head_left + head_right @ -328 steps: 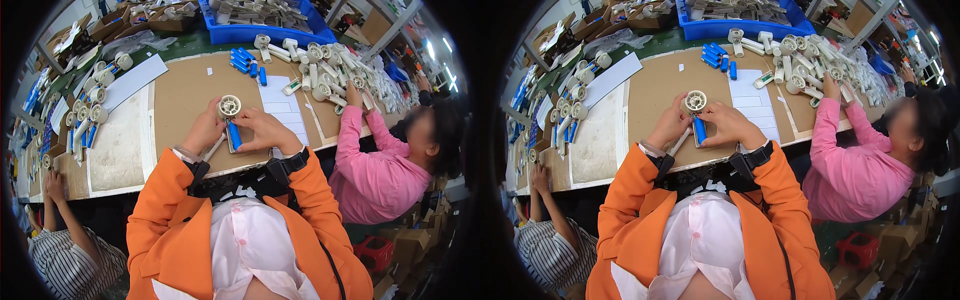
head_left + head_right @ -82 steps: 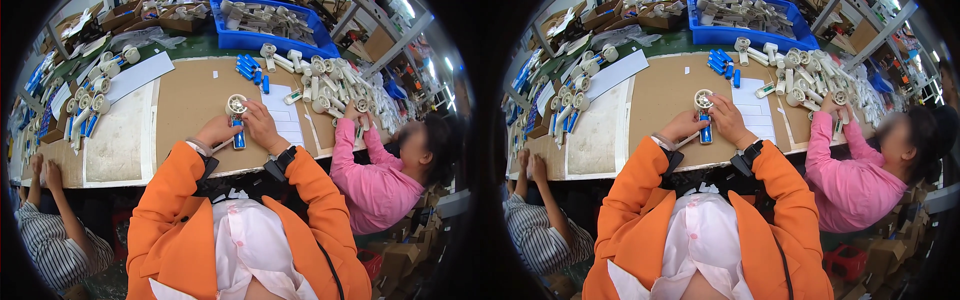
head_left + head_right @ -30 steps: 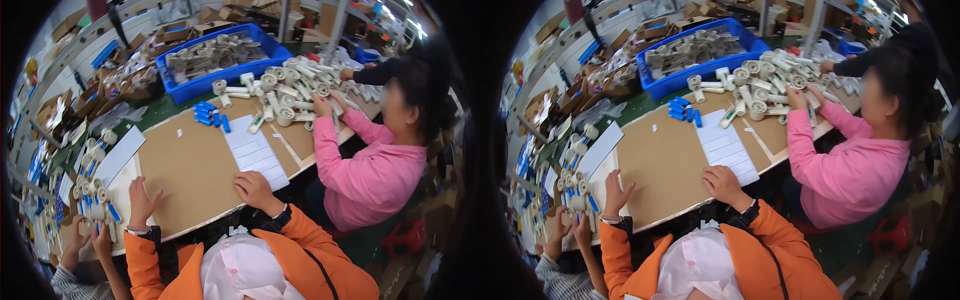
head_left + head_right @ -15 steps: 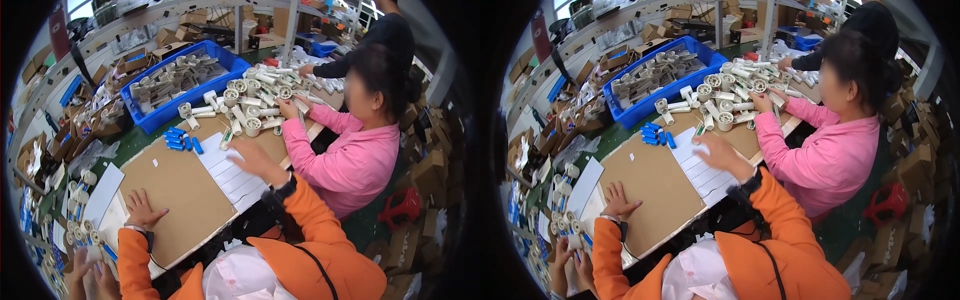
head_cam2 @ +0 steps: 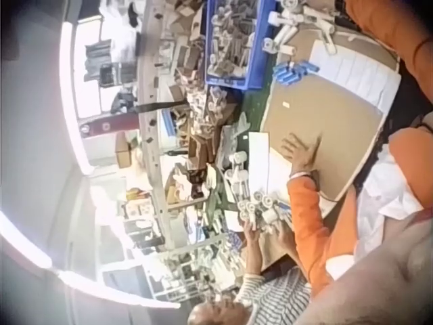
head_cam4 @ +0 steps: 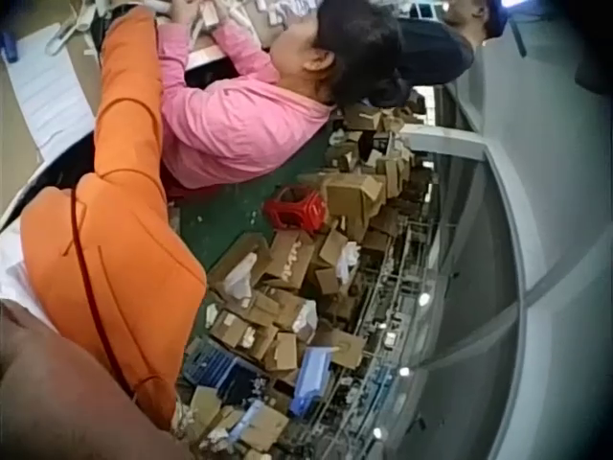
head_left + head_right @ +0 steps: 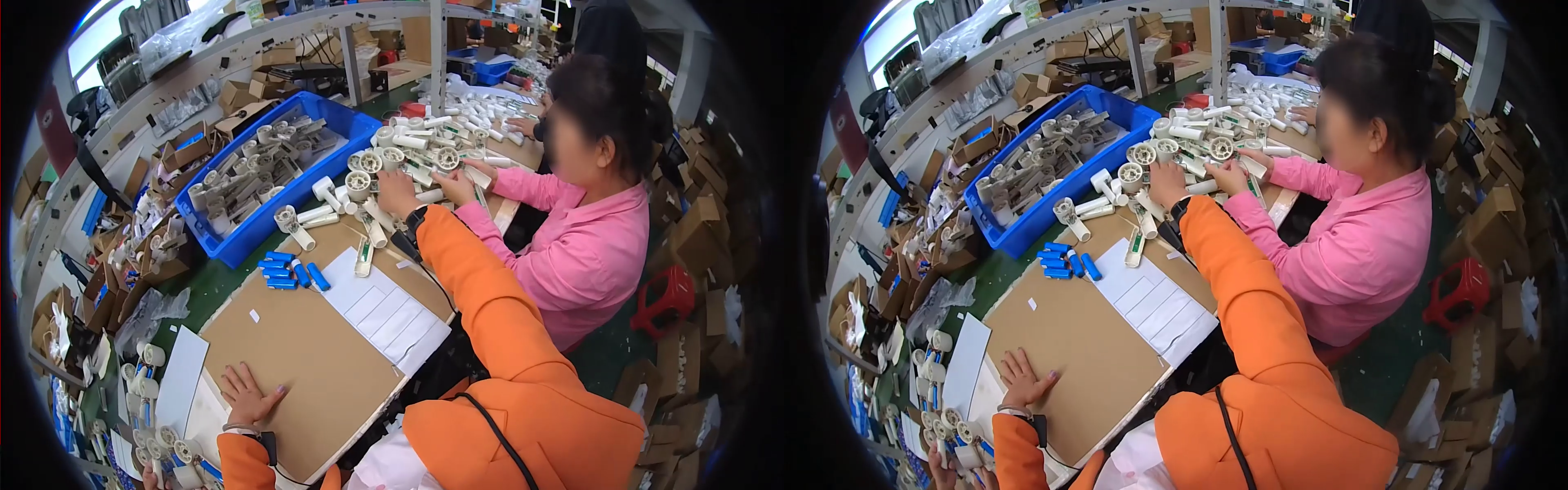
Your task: Manually assemble small circular components with blue parts at a factory workstation.
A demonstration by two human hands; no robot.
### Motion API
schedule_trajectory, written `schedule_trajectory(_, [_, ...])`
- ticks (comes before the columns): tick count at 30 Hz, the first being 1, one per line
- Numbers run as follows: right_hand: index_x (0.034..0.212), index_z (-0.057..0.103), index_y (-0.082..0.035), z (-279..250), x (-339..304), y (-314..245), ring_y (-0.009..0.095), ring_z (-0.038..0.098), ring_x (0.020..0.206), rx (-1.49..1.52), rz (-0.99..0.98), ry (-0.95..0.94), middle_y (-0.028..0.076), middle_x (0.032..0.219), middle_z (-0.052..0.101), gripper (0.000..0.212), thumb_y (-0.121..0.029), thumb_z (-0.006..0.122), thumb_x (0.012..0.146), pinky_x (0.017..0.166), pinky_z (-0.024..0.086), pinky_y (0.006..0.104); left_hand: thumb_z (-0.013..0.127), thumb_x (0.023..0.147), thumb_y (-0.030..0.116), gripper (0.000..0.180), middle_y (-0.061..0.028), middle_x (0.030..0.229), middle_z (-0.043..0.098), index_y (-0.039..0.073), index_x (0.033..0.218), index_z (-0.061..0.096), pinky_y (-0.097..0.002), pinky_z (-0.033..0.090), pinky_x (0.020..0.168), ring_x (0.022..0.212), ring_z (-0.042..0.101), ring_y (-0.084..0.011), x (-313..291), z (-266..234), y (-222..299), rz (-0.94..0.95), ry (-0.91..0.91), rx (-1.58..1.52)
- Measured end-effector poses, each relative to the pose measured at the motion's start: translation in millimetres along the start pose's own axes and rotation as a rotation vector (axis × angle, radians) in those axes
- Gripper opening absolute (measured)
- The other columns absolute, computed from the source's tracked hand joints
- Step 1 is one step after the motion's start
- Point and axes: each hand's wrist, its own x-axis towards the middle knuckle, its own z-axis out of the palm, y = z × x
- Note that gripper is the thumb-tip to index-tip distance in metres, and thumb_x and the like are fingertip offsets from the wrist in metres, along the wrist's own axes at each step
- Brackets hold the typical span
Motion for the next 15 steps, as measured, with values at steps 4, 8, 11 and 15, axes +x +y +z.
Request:
schedule_trajectory(4, [0.11,0.057,-0.01,10.9,5.5,0.4,0.031,0.055,0.104,0.048,-0.007,0.019,0.012,0.103,0.062,0.039,-0.016,0.066,0.073,0.09,0.042,0.043,0.059,0.067,0.079,0.127,-0.0281,0.153,-0.015,0.006,0.151,-0.004,-0.0607,-0.006,0.109,0.14,-0.019,-0.0464,4.9,-1.5,-4.3,0.004,-0.006,-0.034])
schedule_trajectory(8, [0.106,0.058,-0.01,12.4,3.2,10.4,0.032,0.054,0.101,0.06,-0.12,0.268,0.012,0.098,0.06,0.035,-0.014,0.068,0.072,0.09,0.041,0.0435,0.06,0.067,0.077,0.127,-0.0279,0.153,-0.014,0.007,0.151,-0.004,-0.0612,-0.005,0.109,0.14,-0.018,-0.0466,8.9,1.0,-5.4,0.013,-0.003,-0.029])
schedule_trajectory(11, [0.105,0.057,-0.01,-0.1,1.4,-1.3,0.032,0.054,0.099,0.163,-0.1,0.47,0.011,0.096,0.059,0.035,-0.012,0.068,0.072,0.089,0.04,0.0434,0.061,0.071,0.073,0.121,-0.0256,0.155,-0.012,0.011,0.151,-0.005,-0.0607,0.0,0.11,0.141,-0.014,-0.0469,11.1,5.1,-7.0,0.014,0.06,0.047])
schedule_trajectory(15, [0.104,0.056,-0.008,-44.4,-14.4,-39.5,0.033,0.054,0.099,0.394,-0.14,0.526,0.011,0.096,0.058,0.034,-0.011,0.07,0.072,0.088,0.04,0.0442,0.061,0.071,0.073,0.121,-0.0242,0.155,-0.011,0.012,0.152,-0.004,-0.0615,0.002,0.11,0.141,-0.012,-0.0469,9.5,10.4,-11.3,-0.001,0.067,0.055])
